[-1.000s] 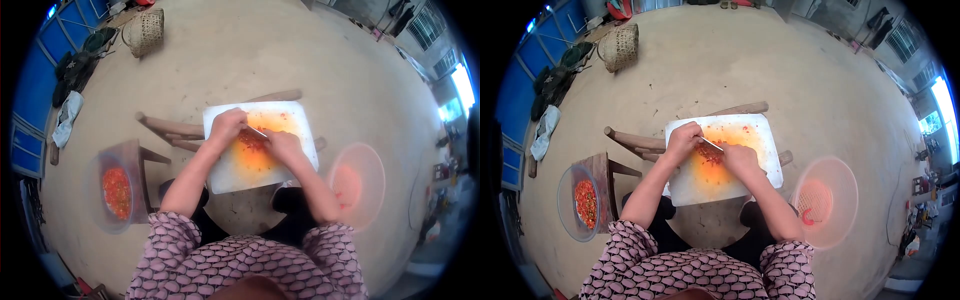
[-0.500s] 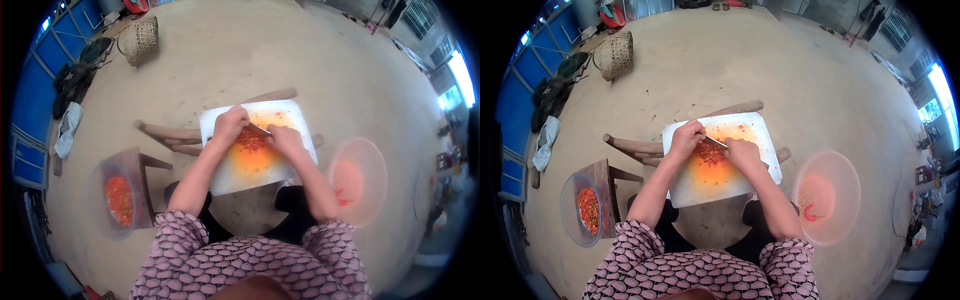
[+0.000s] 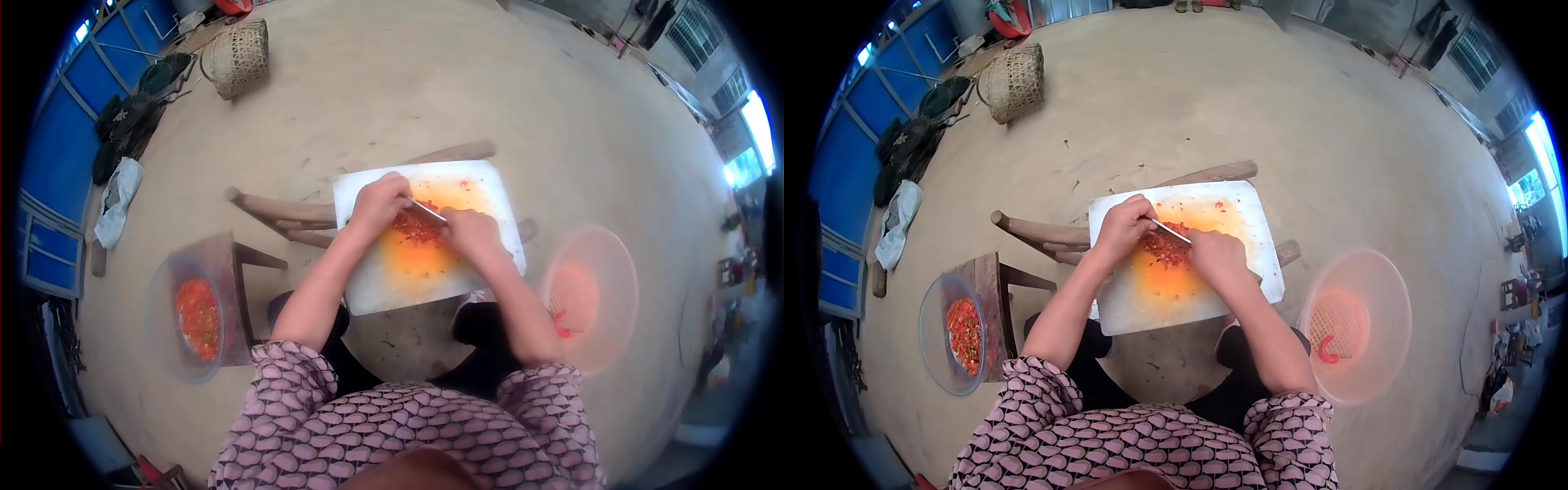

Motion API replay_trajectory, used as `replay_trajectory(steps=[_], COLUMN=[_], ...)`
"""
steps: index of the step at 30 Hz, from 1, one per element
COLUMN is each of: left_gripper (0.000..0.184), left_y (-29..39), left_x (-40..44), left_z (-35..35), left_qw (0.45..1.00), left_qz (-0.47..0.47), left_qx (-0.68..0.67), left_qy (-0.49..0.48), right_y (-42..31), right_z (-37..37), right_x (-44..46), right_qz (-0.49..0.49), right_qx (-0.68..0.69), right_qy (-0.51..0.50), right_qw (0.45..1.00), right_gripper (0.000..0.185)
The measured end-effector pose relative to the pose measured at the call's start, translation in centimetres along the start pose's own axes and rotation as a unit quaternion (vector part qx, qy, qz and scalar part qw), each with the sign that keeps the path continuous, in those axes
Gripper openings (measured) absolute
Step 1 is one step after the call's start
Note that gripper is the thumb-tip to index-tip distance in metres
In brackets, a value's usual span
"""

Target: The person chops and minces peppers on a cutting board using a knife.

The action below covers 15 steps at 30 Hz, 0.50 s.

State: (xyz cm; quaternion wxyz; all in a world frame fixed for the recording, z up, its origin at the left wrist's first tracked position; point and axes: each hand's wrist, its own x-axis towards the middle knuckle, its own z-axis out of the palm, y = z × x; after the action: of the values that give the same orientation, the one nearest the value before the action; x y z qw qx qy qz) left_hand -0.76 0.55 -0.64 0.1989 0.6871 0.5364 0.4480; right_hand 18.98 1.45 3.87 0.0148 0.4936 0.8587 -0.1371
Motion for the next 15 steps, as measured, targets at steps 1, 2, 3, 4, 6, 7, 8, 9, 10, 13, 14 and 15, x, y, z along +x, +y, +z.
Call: replay_trajectory(steps=[1, 2, 3, 4, 6, 7, 8, 9, 10, 13, 14, 15], left_gripper=[0.016, 0.015, 0.015, 0.015, 0.016, 0.016, 0.016, 0.016, 0.016, 0.015, 0.014, 0.013], left_y=[1.0, 1.7, 1.9, 2.0, 1.5, 0.6, -0.1, -0.3, -0.5, -0.4, -0.3, 0.0], left_x=[0.1, 0.1, -0.1, -0.4, -1.0, -1.4, -1.8, -2.1, -2.0, -1.6, -1.4, -1.3], left_z=[-0.5, -0.8, -1.1, -1.2, -0.9, -0.2, 0.1, 0.1, -0.1, -0.3, -0.4, -0.6], left_qw=[1.0, 1.0, 1.0, 1.0, 0.998, 0.998, 0.998, 0.997, 0.998, 0.999, 0.999, 0.999], left_qz=[0.0, 0.0, -0.004, -0.019, -0.038, -0.038, -0.04, -0.043, -0.034, -0.028, -0.029, -0.03], left_qx=[0.0, -0.002, -0.003, 0.009, 0.024, 0.012, 0.0, 0.0, 0.0, 0.013, 0.018, 0.023], left_qy=[0.0, -0.002, -0.003, -0.02, -0.036, -0.044, -0.053, -0.057, -0.053, -0.043, -0.041, -0.037], right_y=[-0.3, -0.5, -0.9, -1.3, -1.2, -0.8, -0.5, -0.8, -1.1, -0.8, -0.9, -0.9], right_z=[-1.0, -1.6, -2.0, -2.4, -1.2, 0.7, 2.2, 2.4, 2.4, 1.9, 2.0, 1.9], right_x=[-0.6, -1.3, -1.7, -2.1, -2.0, -1.4, -1.1, -1.2, -1.1, -0.7, -0.6, -0.6], right_qz=[0.0, 0.002, 0.002, 0.0, -0.005, -0.006, -0.007, -0.006, -0.006, -0.011, -0.019, -0.022], right_qx=[0.002, 0.004, 0.003, -0.005, -0.014, -0.016, -0.016, -0.012, 0.009, 0.022, 0.019, 0.019], right_qy=[0.01, 0.02, 0.016, -0.001, -0.02, -0.021, -0.024, -0.028, -0.026, -0.007, 0.004, 0.004], right_qw=[1.0, 1.0, 1.0, 1.0, 1.0, 1.0, 1.0, 1.0, 1.0, 1.0, 1.0, 1.0], right_gripper=[0.016, 0.016, 0.016, 0.016, 0.016, 0.016, 0.016, 0.016, 0.016, 0.015, 0.015, 0.015])
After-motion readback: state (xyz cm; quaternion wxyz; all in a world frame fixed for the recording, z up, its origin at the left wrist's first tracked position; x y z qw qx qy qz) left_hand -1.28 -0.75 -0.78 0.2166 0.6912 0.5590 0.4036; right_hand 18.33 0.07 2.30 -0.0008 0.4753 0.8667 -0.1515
